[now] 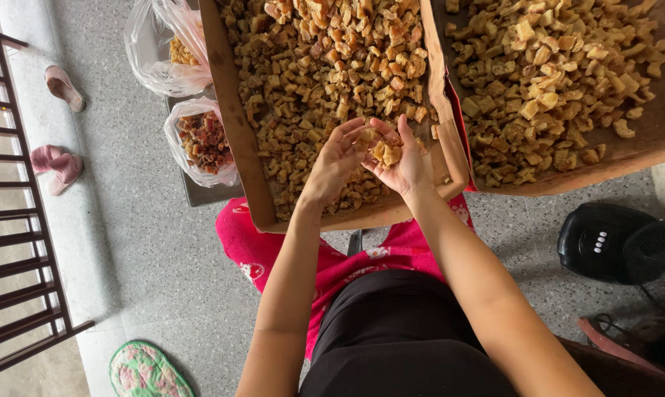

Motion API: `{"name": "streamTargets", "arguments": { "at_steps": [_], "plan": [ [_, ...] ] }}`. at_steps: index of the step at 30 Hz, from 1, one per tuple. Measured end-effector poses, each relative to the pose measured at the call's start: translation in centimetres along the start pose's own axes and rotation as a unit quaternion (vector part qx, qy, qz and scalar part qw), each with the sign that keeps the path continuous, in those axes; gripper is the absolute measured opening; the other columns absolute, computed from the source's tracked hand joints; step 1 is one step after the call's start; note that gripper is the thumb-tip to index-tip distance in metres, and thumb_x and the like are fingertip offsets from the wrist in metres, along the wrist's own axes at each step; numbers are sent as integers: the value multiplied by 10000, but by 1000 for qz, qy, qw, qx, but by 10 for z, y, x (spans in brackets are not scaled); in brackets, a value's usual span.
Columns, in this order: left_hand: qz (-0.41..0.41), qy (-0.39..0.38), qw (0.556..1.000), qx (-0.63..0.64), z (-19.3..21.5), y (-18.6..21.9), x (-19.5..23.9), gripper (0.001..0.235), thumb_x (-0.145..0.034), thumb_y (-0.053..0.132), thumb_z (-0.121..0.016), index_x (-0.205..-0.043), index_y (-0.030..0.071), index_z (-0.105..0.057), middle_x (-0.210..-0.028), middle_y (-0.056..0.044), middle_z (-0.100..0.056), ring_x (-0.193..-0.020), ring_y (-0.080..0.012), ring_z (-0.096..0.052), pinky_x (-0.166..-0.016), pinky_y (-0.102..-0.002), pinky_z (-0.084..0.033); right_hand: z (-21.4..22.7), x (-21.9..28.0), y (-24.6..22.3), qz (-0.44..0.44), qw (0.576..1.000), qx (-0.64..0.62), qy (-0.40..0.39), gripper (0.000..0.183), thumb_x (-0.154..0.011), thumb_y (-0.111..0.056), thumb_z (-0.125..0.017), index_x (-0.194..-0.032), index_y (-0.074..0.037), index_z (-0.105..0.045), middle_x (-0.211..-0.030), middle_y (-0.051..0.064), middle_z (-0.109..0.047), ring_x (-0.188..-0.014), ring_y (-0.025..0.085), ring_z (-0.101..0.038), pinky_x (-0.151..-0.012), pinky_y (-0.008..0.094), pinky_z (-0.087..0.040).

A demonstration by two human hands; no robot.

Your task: The person sorts and breaks apart pieces of fried food on a cardboard tray using both hands. They pick up clumps, separate them into smaller pieces, and place them back onto the tray.

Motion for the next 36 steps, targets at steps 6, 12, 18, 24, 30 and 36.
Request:
{"name": "streamTargets", "arguments": {
  "at_steps": [6,12,18,24,30,36],
  "plan": [
    [34,81,992,-95,31,-11,0,444,-999,16,-592,-1442,43,-569,-1223,-138,-738,-1138,-199,-706,-1032,-299,-574,7,-4,4,-8,995,87,-37,445,-966,-444,-771,-1211,-85,-675,-1162,82,-680,-1048,199,-629,-748,315,-561],
    [-30,187,933,-305,35,13,0,321,-947,74,-695,-1266,35,-685,-1092,-55,-779,-958,-99,-743,-849,-255,-608,15,-10,3,40,977,208,-12,381,-895,-288,-812,-1199,-82,-712,-1023,31,-700,-870,138,-662,-573,239,-476],
    [57,182,941,-281,45,-4,4,279,-951,111,-720,-1222,46,-748,-985,-88,-790,-867,-109,-709,-813,-275,-579,19,-9,5,28,979,201,-16,255,-987,-209,-724,-1186,-50,-715,-957,33,-719,-839,127,-674,-549,244,-430],
    [43,125,989,70,60,-54,-9,306,-1010,63,-627,-1302,-25,-651,-1030,-97,-736,-920,-142,-713,-875,-275,-602,16,-9,12,-22,992,117,-39,186,-1028,-227,-671,-1096,-57,-705,-994,73,-724,-889,186,-707,-588,284,-512],
    [23,167,985,22,70,-51,-6,328,-1009,95,-645,-1303,-48,-631,-1056,-115,-737,-920,-140,-711,-848,-265,-598,22,-9,6,-13,994,109,-18,342,-1021,-426,-657,-1195,-134,-695,-1173,87,-720,-1083,282,-694,-765,343,-547],
    [44,120,971,-204,34,-16,1,393,-997,166,-668,-1371,44,-671,-1086,-86,-773,-888,-131,-700,-818,-306,-613,5,-6,12,-52,997,2,-58,570,-1006,-624,-532,-1261,-144,-705,-1199,104,-710,-1106,295,-678,-1030,542,-495]
  ]
}}
Point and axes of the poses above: each hand's wrist, its own x-axis away from the middle knuckle, its own z-axis out of the back of the hand, y = z × x, the point moved 10 cm from there along -x, towards the middle knuckle
